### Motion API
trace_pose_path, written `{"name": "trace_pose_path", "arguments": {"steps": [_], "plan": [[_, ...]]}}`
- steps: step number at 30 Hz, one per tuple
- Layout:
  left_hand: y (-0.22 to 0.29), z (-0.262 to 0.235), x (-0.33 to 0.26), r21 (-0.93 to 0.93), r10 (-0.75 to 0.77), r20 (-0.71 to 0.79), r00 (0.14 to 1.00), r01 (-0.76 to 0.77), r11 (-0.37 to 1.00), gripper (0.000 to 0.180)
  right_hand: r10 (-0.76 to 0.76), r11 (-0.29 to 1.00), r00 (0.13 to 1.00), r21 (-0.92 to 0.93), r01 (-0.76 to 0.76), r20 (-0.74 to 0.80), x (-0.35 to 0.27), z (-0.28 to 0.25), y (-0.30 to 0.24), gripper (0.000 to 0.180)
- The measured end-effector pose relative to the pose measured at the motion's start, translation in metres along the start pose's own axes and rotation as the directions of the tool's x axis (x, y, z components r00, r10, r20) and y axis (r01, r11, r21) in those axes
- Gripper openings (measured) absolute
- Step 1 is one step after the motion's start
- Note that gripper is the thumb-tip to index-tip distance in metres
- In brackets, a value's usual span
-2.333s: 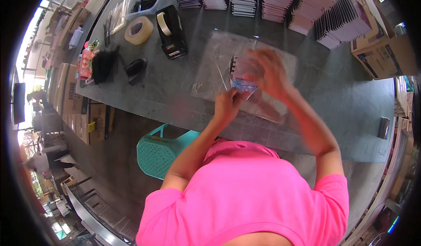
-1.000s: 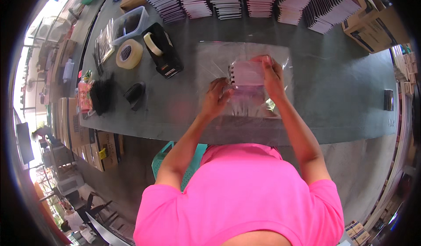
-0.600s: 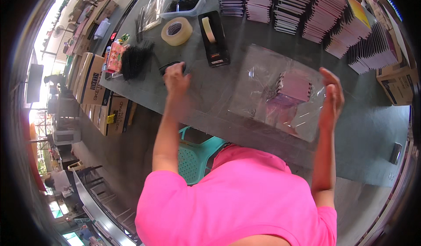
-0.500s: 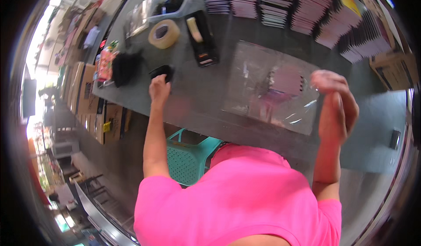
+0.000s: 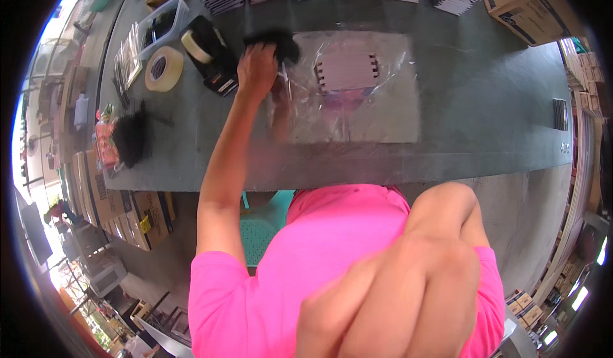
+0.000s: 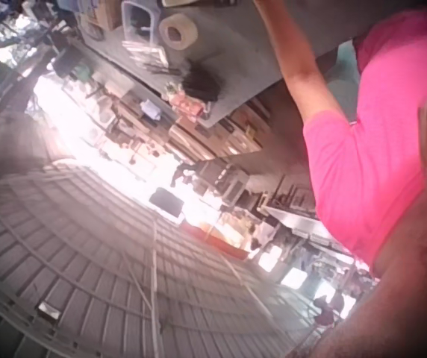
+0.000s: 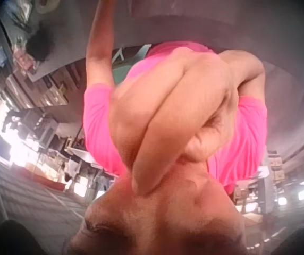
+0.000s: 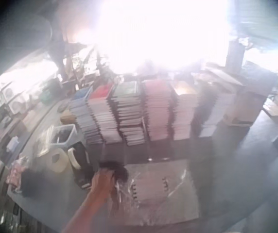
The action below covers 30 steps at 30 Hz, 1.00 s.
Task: The person places stacks of multicolored notebooks into plastic bags by hand and seals the bags using tape from a dispenser.
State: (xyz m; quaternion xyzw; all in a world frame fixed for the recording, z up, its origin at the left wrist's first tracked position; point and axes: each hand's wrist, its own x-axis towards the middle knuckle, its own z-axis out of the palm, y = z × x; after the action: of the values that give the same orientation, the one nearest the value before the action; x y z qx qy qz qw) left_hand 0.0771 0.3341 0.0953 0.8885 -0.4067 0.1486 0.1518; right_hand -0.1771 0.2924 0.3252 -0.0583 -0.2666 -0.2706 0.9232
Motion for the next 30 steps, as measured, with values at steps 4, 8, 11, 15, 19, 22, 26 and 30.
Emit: {"name": "trace_pose_path", "arguments": {"steps": [4, 8, 11, 15, 19, 22, 26, 30], "plan": [[0.012, -0.027, 0.020, -0.320, -0.064, 0.073, 0.995, 0.084, 0.944, 0.017, -0.114, 0.992, 0.963, -0.072, 0.099, -0.243, -0.003, 0.012, -0.008, 0.022], [0.112, -0.112, 0.054, -0.567, 0.232, -0.057, 0.971, -0.222, 0.793, 0.027, 0.073, 0.984, 0.995, -0.166, -0.062, 0.062, 0.012, -0.021, -0.045, 0.032], [0.127, -0.116, 0.030, -0.369, 0.469, 0.041, 0.882, -0.422, 0.828, 0.034, 0.170, 0.651, 0.952, -0.754, 0.085, 0.254, 0.025, -0.059, -0.084, 0.022], [0.127, -0.108, -0.004, -0.245, 0.626, 0.338, 0.703, -0.577, 0.779, 0.036, 0.115, -0.394, 0.979, -0.897, 0.199, 0.167, 0.022, -0.131, -0.134, 0.020], [0.130, -0.115, -0.010, -0.320, 0.731, 0.050, 0.680, -0.683, 0.657, 0.028, 0.339, -0.569, 0.941, -0.793, 0.216, 0.012, -0.007, -0.211, -0.144, 0.042], [0.112, -0.110, -0.002, -0.274, 0.769, 0.203, 0.606, -0.719, 0.639, 0.031, 0.480, -0.621, 0.876, -0.686, 0.378, 0.048, -0.003, -0.222, -0.139, 0.044], [0.115, -0.123, -0.001, -0.104, 0.832, 0.045, 0.553, -0.826, 0.555, 0.031, 0.594, -0.521, 0.796, -0.697, 0.493, 0.119, 0.011, -0.225, -0.138, 0.041], [0.094, -0.118, 0.058, -0.076, 0.731, 0.196, 0.653, -0.733, 0.676, 0.014, 0.596, -0.496, 0.785, -0.690, 0.527, 0.171, 0.013, -0.235, -0.135, 0.038]]}}
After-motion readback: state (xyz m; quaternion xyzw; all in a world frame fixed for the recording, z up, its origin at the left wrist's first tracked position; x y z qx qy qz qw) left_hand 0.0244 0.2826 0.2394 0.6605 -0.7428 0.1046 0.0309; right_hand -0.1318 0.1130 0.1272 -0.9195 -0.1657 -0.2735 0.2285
